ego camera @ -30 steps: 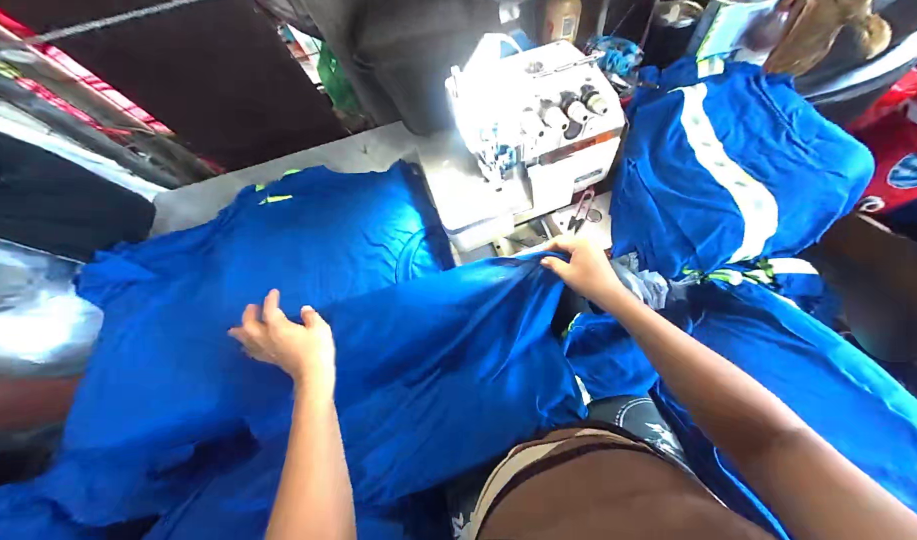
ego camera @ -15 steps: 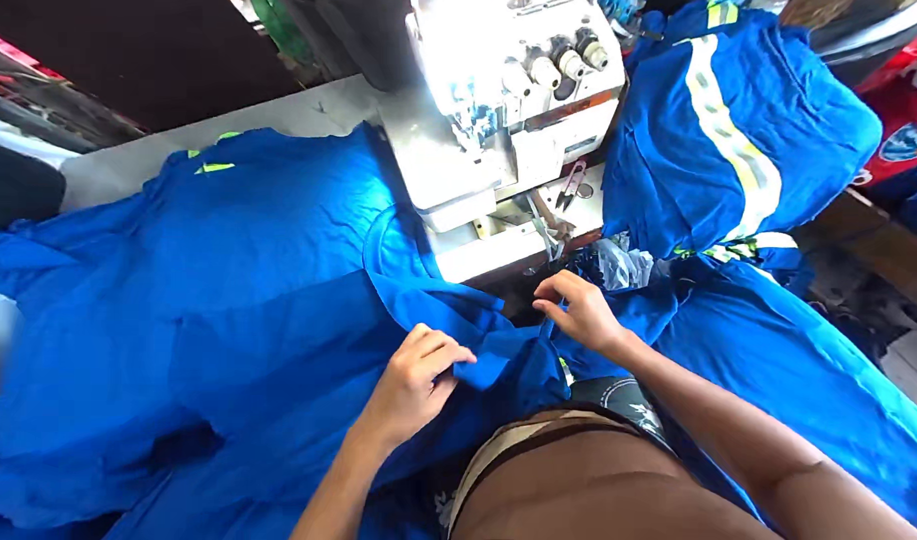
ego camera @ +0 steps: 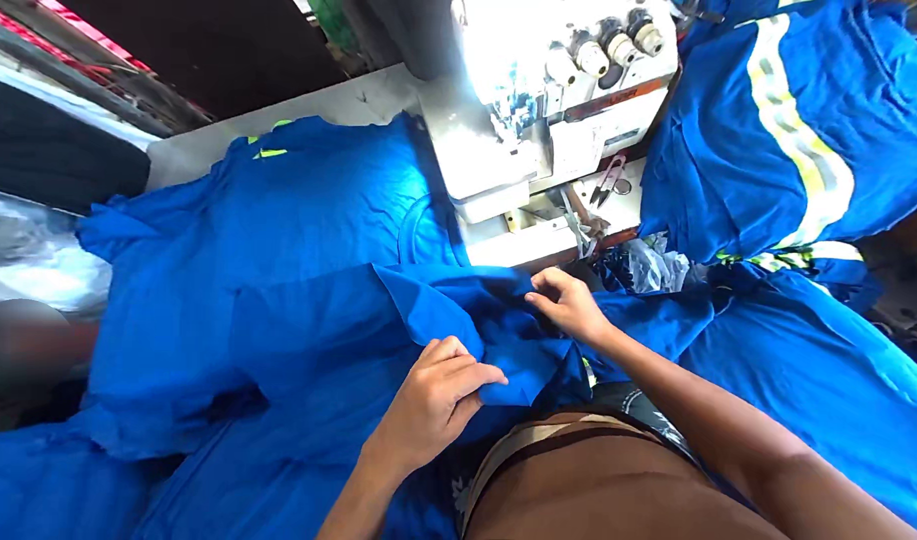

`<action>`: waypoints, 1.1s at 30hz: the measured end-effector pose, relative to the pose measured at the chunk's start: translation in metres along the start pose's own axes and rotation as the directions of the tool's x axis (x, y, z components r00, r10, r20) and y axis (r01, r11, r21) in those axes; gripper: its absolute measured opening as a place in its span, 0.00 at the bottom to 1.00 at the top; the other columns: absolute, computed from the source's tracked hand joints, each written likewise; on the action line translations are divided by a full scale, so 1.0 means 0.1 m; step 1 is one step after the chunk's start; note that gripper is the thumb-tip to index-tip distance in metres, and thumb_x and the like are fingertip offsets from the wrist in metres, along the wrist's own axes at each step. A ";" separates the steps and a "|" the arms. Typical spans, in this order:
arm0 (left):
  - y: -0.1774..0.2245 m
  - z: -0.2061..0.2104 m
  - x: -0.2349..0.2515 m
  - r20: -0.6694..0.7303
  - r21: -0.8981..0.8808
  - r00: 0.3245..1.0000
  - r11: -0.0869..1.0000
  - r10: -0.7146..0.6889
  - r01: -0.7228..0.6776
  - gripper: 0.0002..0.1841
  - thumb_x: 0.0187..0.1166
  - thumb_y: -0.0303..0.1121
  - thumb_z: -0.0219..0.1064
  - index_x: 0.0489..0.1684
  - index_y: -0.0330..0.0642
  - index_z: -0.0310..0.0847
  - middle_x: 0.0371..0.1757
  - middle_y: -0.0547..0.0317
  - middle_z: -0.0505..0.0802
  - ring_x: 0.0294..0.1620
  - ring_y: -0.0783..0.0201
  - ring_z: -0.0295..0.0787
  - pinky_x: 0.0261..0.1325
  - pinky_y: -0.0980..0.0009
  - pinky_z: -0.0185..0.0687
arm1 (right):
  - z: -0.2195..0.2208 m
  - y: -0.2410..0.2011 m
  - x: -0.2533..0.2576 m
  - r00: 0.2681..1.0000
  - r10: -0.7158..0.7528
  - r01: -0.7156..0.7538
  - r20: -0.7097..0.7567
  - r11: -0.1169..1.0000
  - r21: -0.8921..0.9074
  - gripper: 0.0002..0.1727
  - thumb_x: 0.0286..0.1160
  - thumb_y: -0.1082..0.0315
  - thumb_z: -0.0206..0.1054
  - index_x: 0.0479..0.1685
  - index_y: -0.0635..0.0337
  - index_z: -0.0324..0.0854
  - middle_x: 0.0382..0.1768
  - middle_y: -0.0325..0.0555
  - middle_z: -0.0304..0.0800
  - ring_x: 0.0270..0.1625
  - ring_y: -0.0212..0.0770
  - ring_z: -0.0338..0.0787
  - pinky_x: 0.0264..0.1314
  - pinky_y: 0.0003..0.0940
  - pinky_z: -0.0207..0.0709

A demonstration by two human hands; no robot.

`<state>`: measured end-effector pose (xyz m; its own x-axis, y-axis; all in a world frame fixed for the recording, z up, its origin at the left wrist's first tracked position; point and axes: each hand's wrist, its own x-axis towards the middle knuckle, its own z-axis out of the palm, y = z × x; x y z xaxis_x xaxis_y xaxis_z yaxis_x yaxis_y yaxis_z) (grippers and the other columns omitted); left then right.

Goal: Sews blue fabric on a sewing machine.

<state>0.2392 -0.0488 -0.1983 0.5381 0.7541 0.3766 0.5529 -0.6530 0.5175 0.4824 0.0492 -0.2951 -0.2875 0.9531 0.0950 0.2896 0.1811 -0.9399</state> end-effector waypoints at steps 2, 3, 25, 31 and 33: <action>0.05 0.00 0.23 -0.059 -0.032 0.998 0.999 0.009 -0.011 0.13 0.88 0.38 0.57 0.45 0.51 0.91 0.32 0.66 0.89 0.40 0.70 0.79 0.50 0.75 0.70 | -0.18 -0.25 0.01 0.990 -0.096 0.105 -0.103 0.990 0.089 0.08 0.76 0.66 0.68 0.44 0.62 0.87 0.38 0.42 0.91 0.39 0.30 0.89 0.45 0.31 0.84; 0.08 0.00 0.38 -0.091 -0.031 0.996 0.999 0.016 -0.019 0.13 0.87 0.37 0.58 0.45 0.50 0.91 0.32 0.64 0.88 0.38 0.70 0.79 0.49 0.75 0.72 | -0.27 -0.38 0.03 0.983 -0.121 0.140 -0.135 0.981 0.137 0.06 0.75 0.69 0.68 0.44 0.62 0.85 0.35 0.39 0.90 0.35 0.27 0.87 0.40 0.27 0.83; 0.19 -0.40 1.39 -0.187 0.200 0.979 0.973 -0.077 0.114 0.16 0.82 0.39 0.62 0.21 0.46 0.82 0.19 0.70 0.77 0.21 0.80 0.72 0.25 0.82 0.65 | -0.55 -1.44 0.34 0.983 -0.157 0.183 -0.093 0.861 0.475 0.10 0.81 0.71 0.66 0.32 0.58 0.91 0.26 0.32 0.88 0.31 0.23 0.84 0.40 0.22 0.80; 0.16 -0.35 1.36 -0.221 0.156 0.965 0.971 -0.144 0.181 0.18 0.81 0.44 0.65 0.20 0.47 0.81 0.18 0.72 0.76 0.21 0.81 0.70 0.26 0.82 0.64 | -0.62 -1.39 0.30 0.970 -0.244 0.214 -0.010 0.826 0.522 0.04 0.66 0.77 0.77 0.38 0.64 0.91 0.33 0.38 0.95 0.36 0.26 0.91 0.43 0.23 0.87; 0.12 -0.33 1.34 -0.265 0.125 0.944 0.964 -0.197 0.237 0.18 0.78 0.48 0.69 0.21 0.47 0.82 0.18 0.73 0.77 0.21 0.82 0.71 0.26 0.82 0.64 | -0.62 -1.35 0.32 0.973 -0.230 0.202 -0.011 0.830 0.520 0.03 0.67 0.79 0.76 0.35 0.63 0.91 0.32 0.37 0.95 0.35 0.24 0.90 0.42 0.22 0.86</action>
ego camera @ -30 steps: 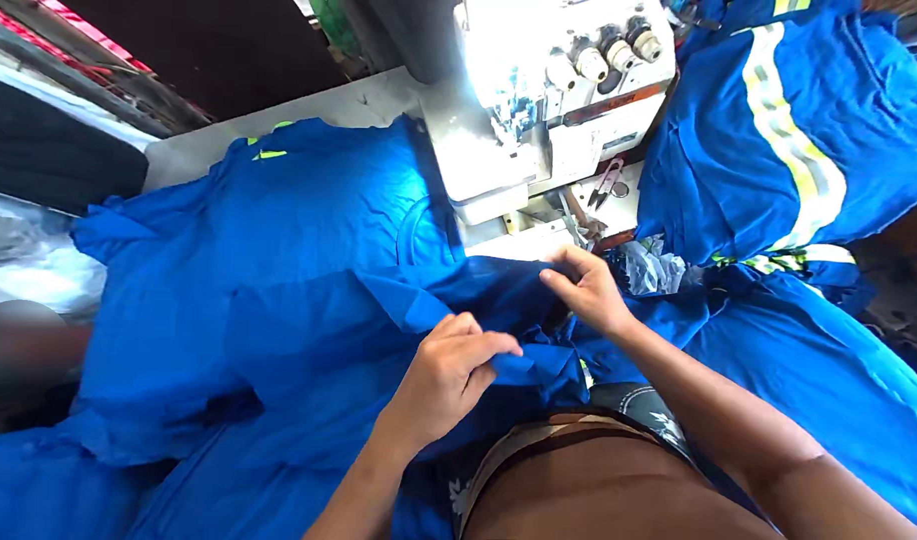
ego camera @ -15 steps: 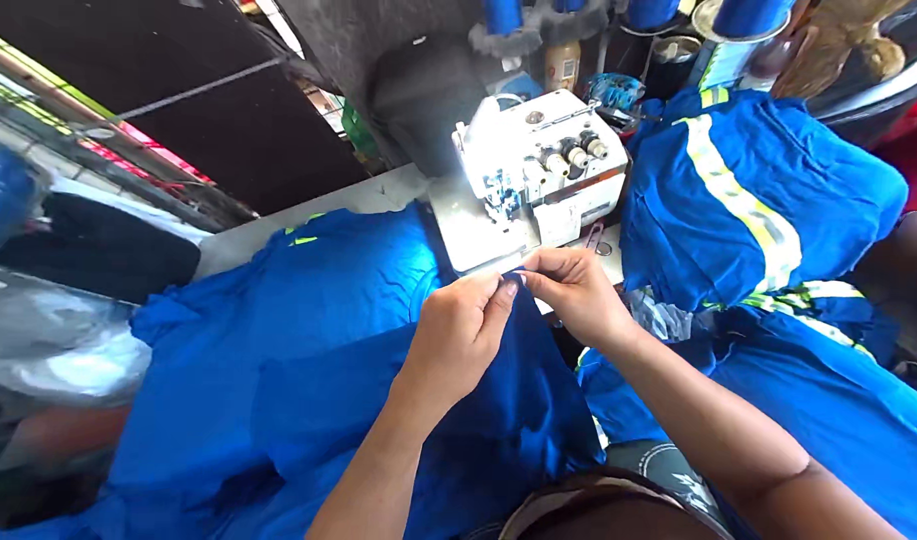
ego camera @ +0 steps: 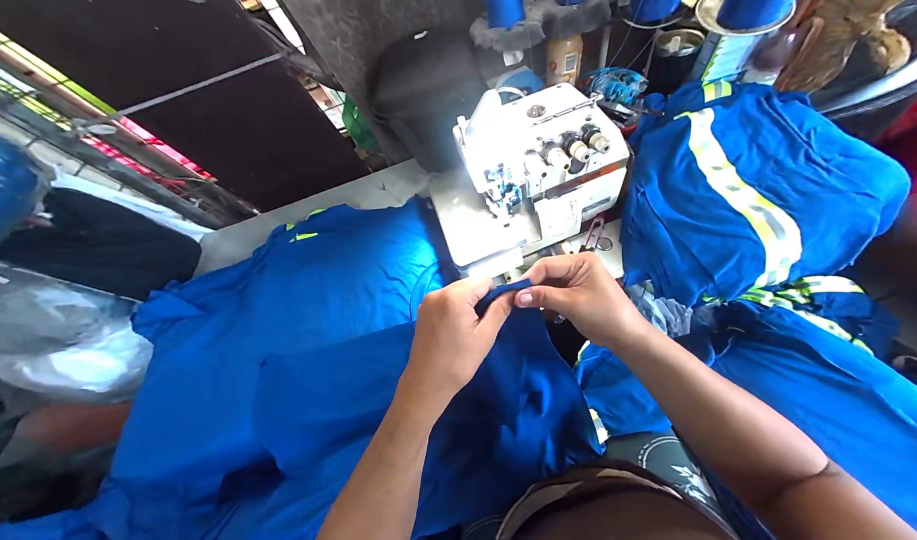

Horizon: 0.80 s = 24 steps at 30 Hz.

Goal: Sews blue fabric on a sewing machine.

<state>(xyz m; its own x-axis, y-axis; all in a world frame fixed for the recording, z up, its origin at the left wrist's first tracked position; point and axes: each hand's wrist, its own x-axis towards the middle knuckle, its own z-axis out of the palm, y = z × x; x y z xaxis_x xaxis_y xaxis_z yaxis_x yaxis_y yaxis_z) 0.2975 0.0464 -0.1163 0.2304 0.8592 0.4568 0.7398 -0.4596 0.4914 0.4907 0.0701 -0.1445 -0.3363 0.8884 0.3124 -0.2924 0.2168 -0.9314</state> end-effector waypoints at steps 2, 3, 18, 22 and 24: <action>-0.04 0.01 -0.03 -0.035 -0.052 0.998 0.998 -0.049 0.048 0.16 0.73 0.50 0.74 0.30 0.47 0.85 0.26 0.71 0.84 0.24 0.82 0.77 0.28 0.83 0.73 | -0.01 0.02 0.01 1.000 0.022 -0.021 0.005 1.000 -0.015 0.02 0.68 0.78 0.76 0.32 0.62 0.92 0.30 0.37 0.94 0.33 0.24 0.89 0.40 0.21 0.85; -0.08 0.00 -0.05 -0.028 -0.082 0.998 0.996 -0.050 0.047 0.17 0.72 0.51 0.76 0.38 0.46 0.85 0.33 0.69 0.87 0.26 0.81 0.80 0.29 0.83 0.77 | -0.01 0.03 0.02 1.000 0.028 -0.028 0.003 0.999 -0.020 0.02 0.68 0.78 0.76 0.32 0.62 0.91 0.30 0.36 0.93 0.33 0.24 0.89 0.40 0.21 0.85; -1.22 -1.59 -0.67 0.198 -0.148 0.933 0.932 -0.300 0.331 0.14 0.66 0.30 0.73 0.50 0.41 0.88 0.41 0.76 0.95 0.40 0.85 0.89 0.49 0.83 0.86 | -0.39 0.04 0.31 0.980 -0.096 0.063 -0.177 0.981 -0.185 0.04 0.71 0.75 0.74 0.31 0.58 0.89 0.25 0.33 0.90 0.23 0.24 0.83 0.25 0.20 0.80; -1.40 -1.43 -0.15 0.058 0.315 0.855 0.823 -0.515 0.474 0.16 0.75 0.25 0.75 0.60 0.35 0.87 0.41 0.38 0.94 0.41 0.43 0.90 0.50 0.38 0.82 | -0.42 0.64 0.86 0.955 -0.158 0.025 -0.251 0.886 -0.463 0.08 0.72 0.64 0.76 0.32 0.61 0.92 0.34 0.44 0.92 0.35 0.34 0.88 0.41 0.35 0.84; -1.29 -1.00 0.08 -0.105 0.492 0.886 0.751 -0.451 0.441 0.19 0.78 0.30 0.72 0.66 0.35 0.85 0.52 0.26 0.91 0.58 0.21 0.83 0.59 0.19 0.69 | -0.36 0.74 0.95 0.940 -0.203 0.019 -0.273 0.833 -0.553 0.09 0.73 0.61 0.75 0.35 0.58 0.94 0.36 0.45 0.94 0.41 0.39 0.91 0.48 0.44 0.85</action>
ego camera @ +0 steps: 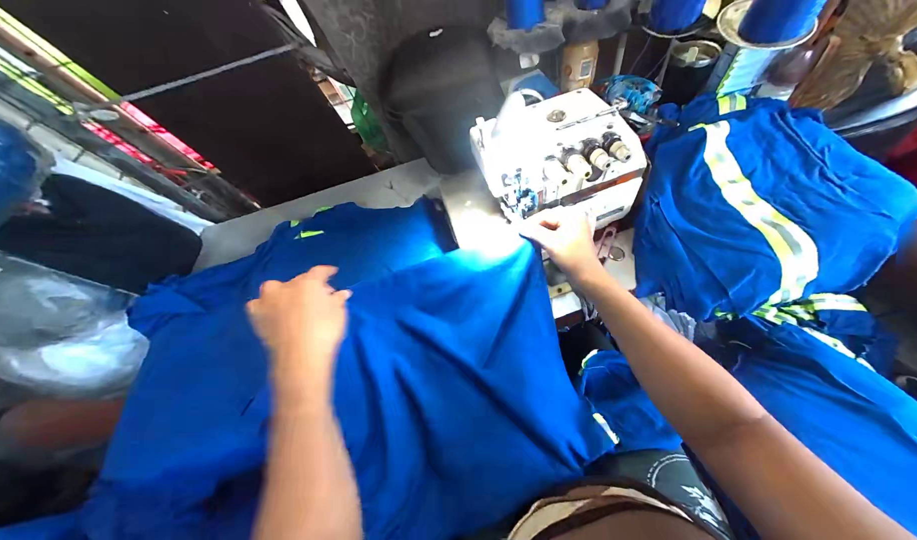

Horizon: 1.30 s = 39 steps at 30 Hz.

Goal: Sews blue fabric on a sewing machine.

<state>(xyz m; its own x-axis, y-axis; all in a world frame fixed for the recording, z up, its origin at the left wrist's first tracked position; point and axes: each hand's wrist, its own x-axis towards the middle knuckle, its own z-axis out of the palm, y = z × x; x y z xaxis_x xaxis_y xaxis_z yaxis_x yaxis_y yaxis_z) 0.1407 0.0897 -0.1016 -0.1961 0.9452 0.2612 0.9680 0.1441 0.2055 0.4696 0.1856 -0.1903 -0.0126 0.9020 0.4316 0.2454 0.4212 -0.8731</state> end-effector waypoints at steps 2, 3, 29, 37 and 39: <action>0.56 0.41 -0.10 -0.189 0.004 0.962 0.979 0.199 -0.202 0.22 0.81 0.36 0.66 0.73 0.38 0.81 0.65 0.30 0.87 0.71 0.26 0.77 0.66 0.27 0.70 | 0.02 -0.07 -0.06 1.000 -0.010 0.009 0.000 0.997 -0.073 0.09 0.76 0.61 0.74 0.37 0.58 0.93 0.36 0.48 0.91 0.41 0.43 0.89 0.46 0.47 0.83; 0.88 0.60 -0.20 -0.230 -0.071 0.924 0.942 0.304 -0.327 0.23 0.81 0.38 0.65 0.72 0.37 0.81 0.69 0.35 0.86 0.76 0.33 0.76 0.75 0.34 0.70 | 0.03 -0.08 -0.07 1.000 -0.005 0.006 0.012 0.994 -0.107 0.10 0.76 0.62 0.74 0.37 0.59 0.93 0.37 0.50 0.90 0.43 0.46 0.88 0.47 0.49 0.82; 1.60 1.25 -0.35 -0.116 -0.051 0.896 0.899 0.428 -0.436 0.26 0.83 0.44 0.64 0.72 0.33 0.81 0.75 0.36 0.84 0.82 0.36 0.73 0.84 0.41 0.62 | 0.00 -0.10 -0.12 0.994 -0.004 -0.033 -0.106 0.935 -0.353 0.14 0.70 0.61 0.76 0.31 0.60 0.79 0.45 0.55 0.80 0.44 0.52 0.84 0.38 0.49 0.80; 0.76 1.19 -0.58 -0.420 -0.353 0.860 0.821 0.291 -0.450 0.22 0.82 0.38 0.62 0.68 0.33 0.84 0.76 0.37 0.83 0.85 0.39 0.70 0.89 0.48 0.62 | 0.00 0.10 -0.90 0.879 0.421 -0.463 0.222 0.864 0.195 0.24 0.77 0.60 0.72 0.63 0.68 0.77 0.38 0.47 0.88 0.39 0.36 0.86 0.49 0.36 0.83; 0.15 1.18 -0.92 -0.525 -0.282 0.848 0.924 0.076 -0.257 0.24 0.83 0.37 0.61 0.68 0.23 0.80 0.73 0.25 0.82 0.84 0.26 0.66 0.90 0.41 0.53 | -0.04 0.14 -1.32 0.826 0.435 -0.520 0.359 0.833 0.187 0.18 0.75 0.61 0.74 0.56 0.66 0.85 0.41 0.46 0.93 0.44 0.35 0.92 0.55 0.37 0.87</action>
<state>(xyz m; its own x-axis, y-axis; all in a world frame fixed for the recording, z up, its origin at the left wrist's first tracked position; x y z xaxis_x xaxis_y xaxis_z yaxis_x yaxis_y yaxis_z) 0.1918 0.0400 -0.2341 -0.1752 0.6581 0.7322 0.9008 -0.1929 0.3890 0.4786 0.0717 -0.2584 -0.2520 0.9621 -0.1047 0.0297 -0.1004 -0.9945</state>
